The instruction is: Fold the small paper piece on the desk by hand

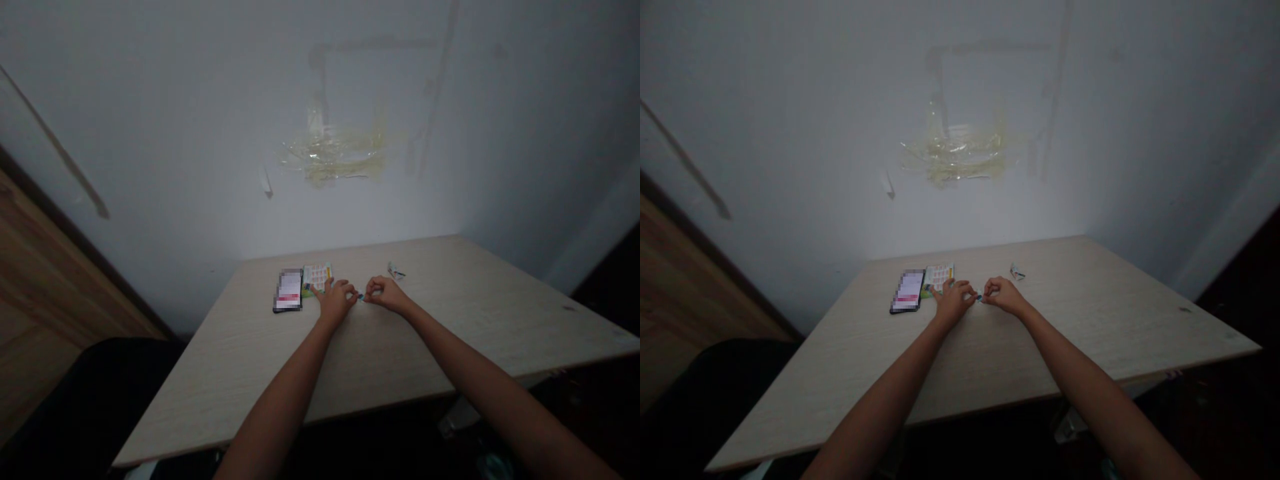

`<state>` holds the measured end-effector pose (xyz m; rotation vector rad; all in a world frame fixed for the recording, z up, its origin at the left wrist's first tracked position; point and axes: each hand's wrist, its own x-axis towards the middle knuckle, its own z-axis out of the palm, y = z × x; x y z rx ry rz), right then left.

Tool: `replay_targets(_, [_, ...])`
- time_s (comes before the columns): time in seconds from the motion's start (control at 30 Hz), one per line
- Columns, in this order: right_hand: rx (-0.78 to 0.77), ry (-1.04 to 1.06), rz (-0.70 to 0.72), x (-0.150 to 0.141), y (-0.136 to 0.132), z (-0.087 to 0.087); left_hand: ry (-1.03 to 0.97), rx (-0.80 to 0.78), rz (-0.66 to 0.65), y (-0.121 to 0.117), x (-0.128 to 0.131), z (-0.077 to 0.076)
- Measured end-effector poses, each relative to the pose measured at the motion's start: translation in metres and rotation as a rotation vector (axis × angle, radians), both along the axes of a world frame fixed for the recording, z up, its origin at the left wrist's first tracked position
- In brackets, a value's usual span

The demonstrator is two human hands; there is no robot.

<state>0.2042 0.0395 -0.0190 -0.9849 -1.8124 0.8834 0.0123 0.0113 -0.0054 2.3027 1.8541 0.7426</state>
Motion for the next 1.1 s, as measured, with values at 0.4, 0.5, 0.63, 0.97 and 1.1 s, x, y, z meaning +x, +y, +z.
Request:
replay_targets(0.4, [0.276, -0.283, -0.136, 0.0, 0.0, 0.008, 0.006, -0.034, -0.004, 0.001, 0.0, 0.001])
replay_targets(0.5, [0.297, -0.309, -0.168, 0.0, 0.001, 0.006, 0.0, -0.034, -0.007, 0.002, -0.001, 0.001])
replay_targets(0.63, [0.244, -0.249, -0.158, 0.001, 0.003, 0.003, -0.005, -0.028, 0.001, 0.002, -0.001, 0.0])
replay_targets(0.97, [0.047, 0.004, -0.117, 0.004, 0.01, -0.004, 0.009, 0.035, -0.043, -0.004, -0.003, 0.0])
replay_targets(1.1, [0.03, -0.032, -0.075, 0.004, 0.007, -0.004, 0.013, 0.033, -0.033, -0.006, -0.003, 0.0])
